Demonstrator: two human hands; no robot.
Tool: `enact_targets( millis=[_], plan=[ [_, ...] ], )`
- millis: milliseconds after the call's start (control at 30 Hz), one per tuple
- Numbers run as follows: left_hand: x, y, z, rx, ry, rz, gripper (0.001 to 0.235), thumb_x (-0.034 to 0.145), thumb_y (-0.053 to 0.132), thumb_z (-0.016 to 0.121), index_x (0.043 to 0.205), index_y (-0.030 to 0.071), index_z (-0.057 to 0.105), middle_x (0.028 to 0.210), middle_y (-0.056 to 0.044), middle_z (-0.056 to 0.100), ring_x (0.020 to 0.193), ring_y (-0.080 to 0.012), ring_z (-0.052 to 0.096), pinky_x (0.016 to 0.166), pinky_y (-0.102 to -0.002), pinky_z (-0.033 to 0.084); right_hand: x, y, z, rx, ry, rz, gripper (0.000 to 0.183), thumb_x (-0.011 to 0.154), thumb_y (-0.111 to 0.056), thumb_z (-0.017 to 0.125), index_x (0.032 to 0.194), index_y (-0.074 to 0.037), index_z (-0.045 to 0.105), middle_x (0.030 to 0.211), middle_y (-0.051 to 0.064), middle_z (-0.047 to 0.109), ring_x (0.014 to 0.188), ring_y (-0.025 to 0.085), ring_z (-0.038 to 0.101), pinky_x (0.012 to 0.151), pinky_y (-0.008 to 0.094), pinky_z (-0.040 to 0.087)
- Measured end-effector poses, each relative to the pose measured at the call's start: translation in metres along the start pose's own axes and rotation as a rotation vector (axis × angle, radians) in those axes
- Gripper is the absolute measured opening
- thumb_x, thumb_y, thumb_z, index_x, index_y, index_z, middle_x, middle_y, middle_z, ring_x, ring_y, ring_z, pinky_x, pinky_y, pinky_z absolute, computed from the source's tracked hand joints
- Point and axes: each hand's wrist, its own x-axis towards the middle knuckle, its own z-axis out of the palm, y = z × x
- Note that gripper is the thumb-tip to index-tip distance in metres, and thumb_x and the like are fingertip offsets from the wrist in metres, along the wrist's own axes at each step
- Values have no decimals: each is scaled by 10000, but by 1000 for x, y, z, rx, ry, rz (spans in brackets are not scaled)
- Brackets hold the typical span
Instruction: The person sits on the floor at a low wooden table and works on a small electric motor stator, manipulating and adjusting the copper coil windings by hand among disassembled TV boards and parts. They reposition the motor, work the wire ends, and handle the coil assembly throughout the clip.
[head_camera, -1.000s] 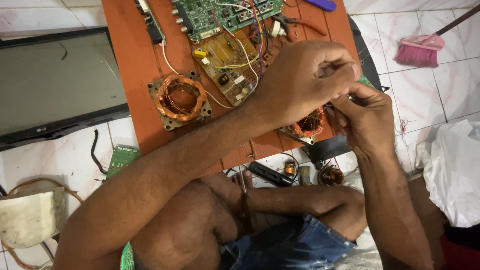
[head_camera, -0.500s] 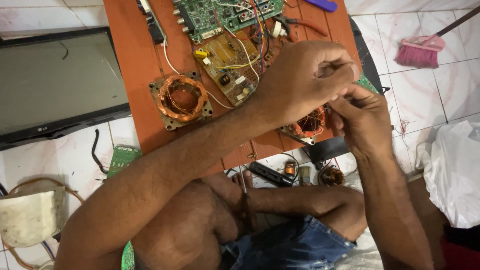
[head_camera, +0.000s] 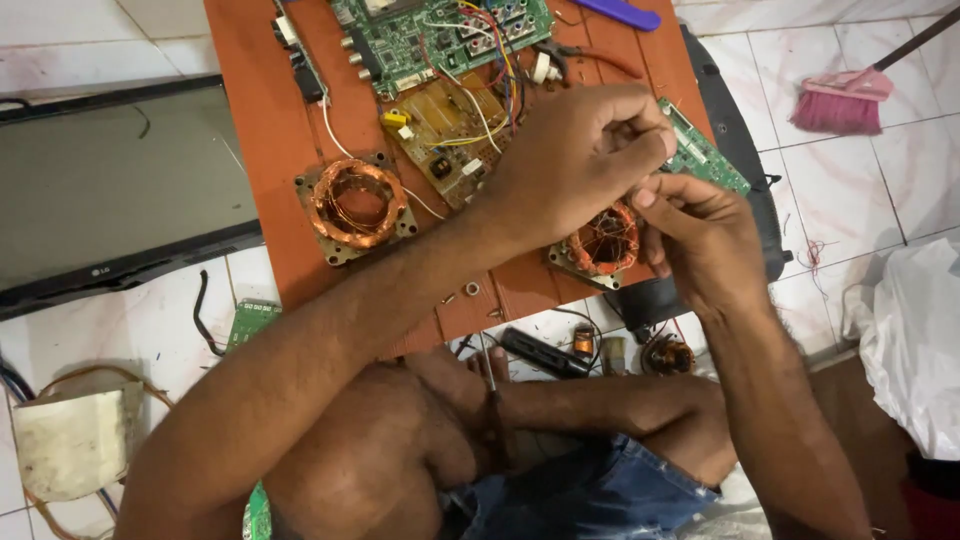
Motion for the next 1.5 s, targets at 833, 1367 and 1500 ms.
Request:
enact_targets(
  millis=[833, 1367, 1500],
  plan=[
    [-3, -26, 5, -247, -61, -213, 265, 1008, 236, 609, 1106, -7, 655, 684, -85, 639, 603, -109, 657, 545, -279, 548, 3, -16, -2, -174, 156, -333, 77, 962, -8, 746, 1001, 34, 695, 757, 178, 662, 402, 153, 551, 361, 230, 354],
    [7, 5, 2, -20, -185, -252, 146, 890, 137, 652, 906, 14, 730, 660, 15, 621, 517, -52, 462, 447, -212, 319, -3, -47, -3, -226, 29, -355, 36, 1023, -20, 684, 1052, -40, 679, 865, 36, 681, 534, 46, 522, 486, 151, 423],
    [4, -8, 3, -31, -143, -84, 66, 865, 50, 696, 816, 54, 653, 664, -5, 593, 511, -73, 438, 435, -213, 315, 3, -37, -7, -421, -19, -411, 74, 1081, -16, 573, 1013, -45, 578, 691, -13, 509, 490, 63, 422, 433, 203, 351]
  ],
)
